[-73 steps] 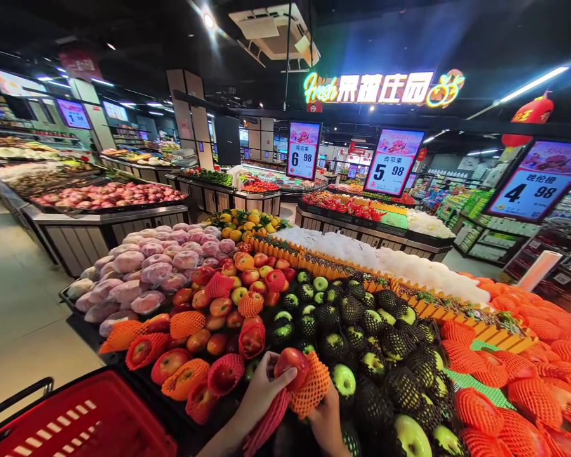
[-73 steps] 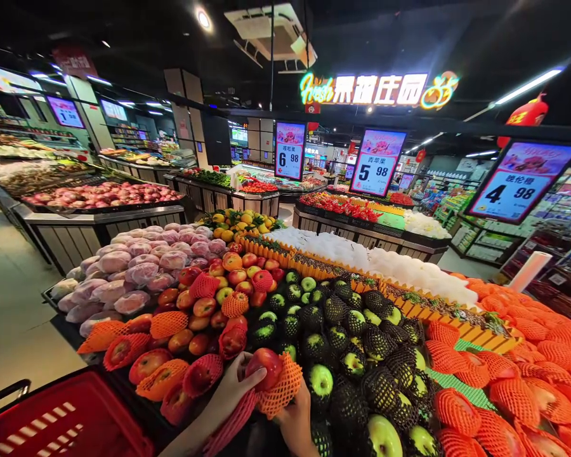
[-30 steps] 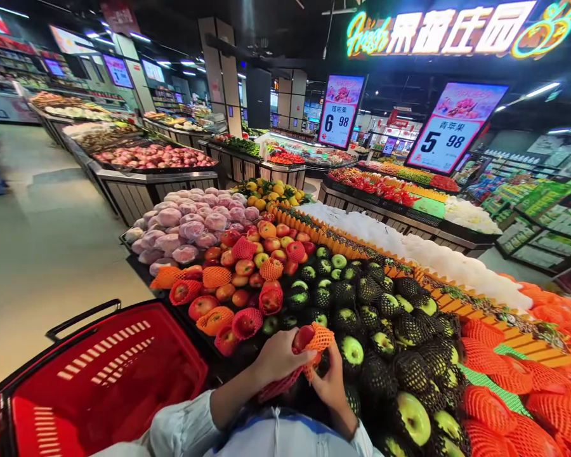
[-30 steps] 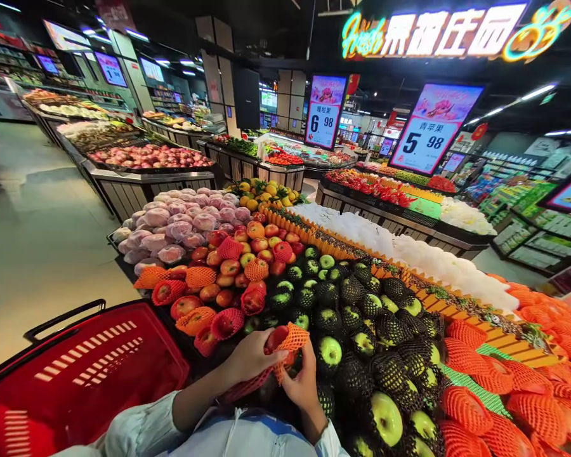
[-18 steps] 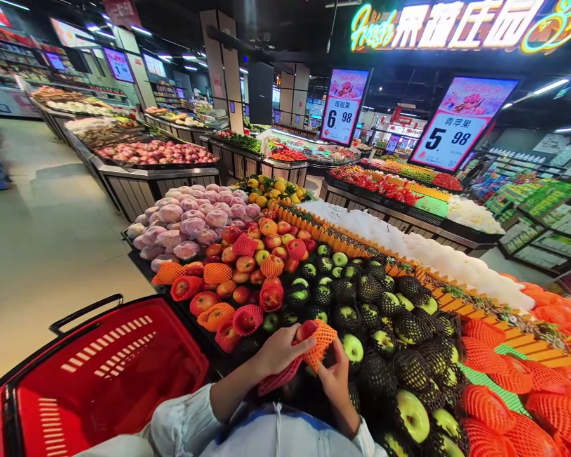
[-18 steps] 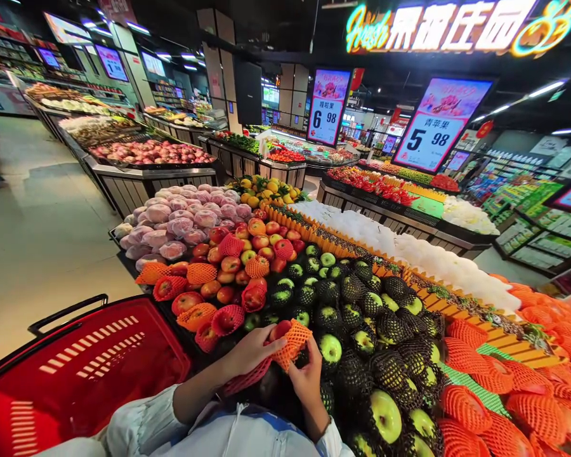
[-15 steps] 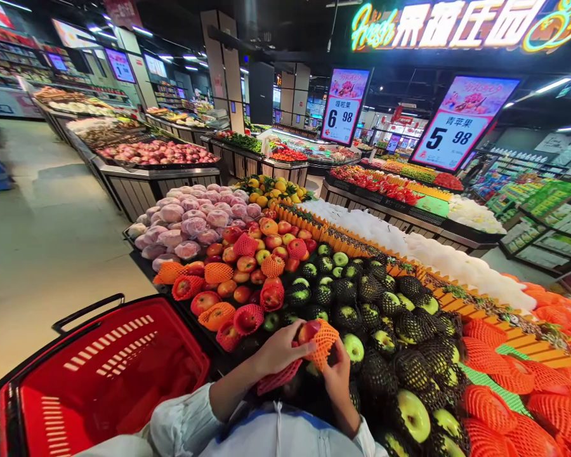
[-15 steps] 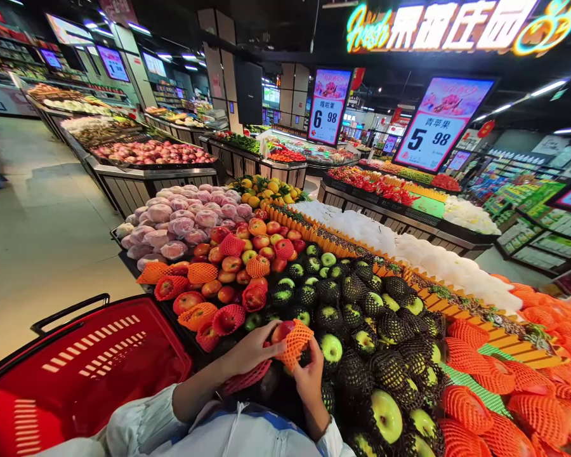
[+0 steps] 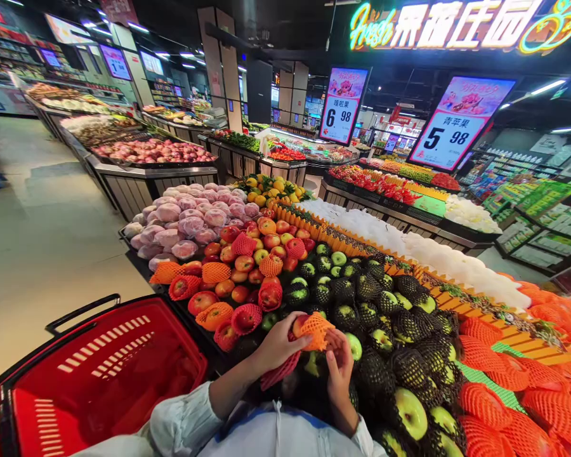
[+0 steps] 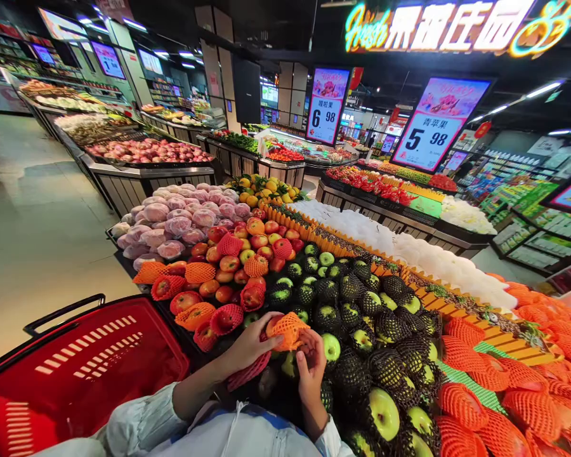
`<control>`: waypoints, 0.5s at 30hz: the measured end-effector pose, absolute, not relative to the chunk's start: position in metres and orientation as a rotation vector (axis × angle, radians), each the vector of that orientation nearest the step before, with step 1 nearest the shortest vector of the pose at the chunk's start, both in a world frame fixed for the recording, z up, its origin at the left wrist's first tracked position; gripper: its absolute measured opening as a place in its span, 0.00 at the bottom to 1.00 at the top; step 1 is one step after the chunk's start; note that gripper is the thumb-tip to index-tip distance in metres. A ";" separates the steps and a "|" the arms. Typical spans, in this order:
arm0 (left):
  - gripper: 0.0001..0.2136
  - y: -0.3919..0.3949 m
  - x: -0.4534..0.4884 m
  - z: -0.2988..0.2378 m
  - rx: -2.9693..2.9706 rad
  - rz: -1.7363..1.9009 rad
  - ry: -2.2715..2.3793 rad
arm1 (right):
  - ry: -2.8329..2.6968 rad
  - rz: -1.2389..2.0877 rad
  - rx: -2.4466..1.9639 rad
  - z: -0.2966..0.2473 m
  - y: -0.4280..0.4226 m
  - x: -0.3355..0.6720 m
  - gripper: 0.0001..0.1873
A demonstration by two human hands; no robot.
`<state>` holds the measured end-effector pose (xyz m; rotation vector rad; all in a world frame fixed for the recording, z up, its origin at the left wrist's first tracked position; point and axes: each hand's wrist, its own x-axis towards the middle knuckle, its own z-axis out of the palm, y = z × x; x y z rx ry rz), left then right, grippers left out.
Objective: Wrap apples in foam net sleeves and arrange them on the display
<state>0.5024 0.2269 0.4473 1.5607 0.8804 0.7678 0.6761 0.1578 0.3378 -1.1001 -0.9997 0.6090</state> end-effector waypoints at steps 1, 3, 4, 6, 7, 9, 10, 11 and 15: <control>0.25 0.228 0.501 0.446 1.538 0.789 0.895 | -1.006 0.588 -1.105 0.340 0.158 0.676 0.23; 0.28 0.228 0.500 0.444 1.532 0.827 0.939 | -1.005 0.517 -1.133 0.341 0.158 0.673 0.26; 0.30 0.229 0.499 0.443 1.540 0.845 0.956 | -1.004 0.481 -1.150 0.340 0.159 0.672 0.28; 0.32 0.229 0.498 0.442 1.549 0.872 0.960 | -0.998 0.450 -1.172 0.338 0.158 0.668 0.32; 0.33 0.229 0.498 0.443 1.542 0.880 0.940 | -1.001 0.468 -1.171 0.338 0.158 0.667 0.34; 0.34 0.227 0.499 0.444 1.502 0.888 0.874 | -1.018 0.557 -1.123 0.338 0.156 0.667 0.35; 0.35 0.227 0.499 0.444 1.482 0.896 0.838 | -1.015 0.606 -1.085 0.339 0.156 0.667 0.33; 0.35 0.226 0.500 0.445 1.465 0.907 0.809 | -0.998 0.649 -1.056 0.340 0.156 0.669 0.30; 0.36 0.225 0.501 0.444 1.420 0.939 0.778 | -0.852 0.693 -1.084 0.346 0.160 0.678 0.17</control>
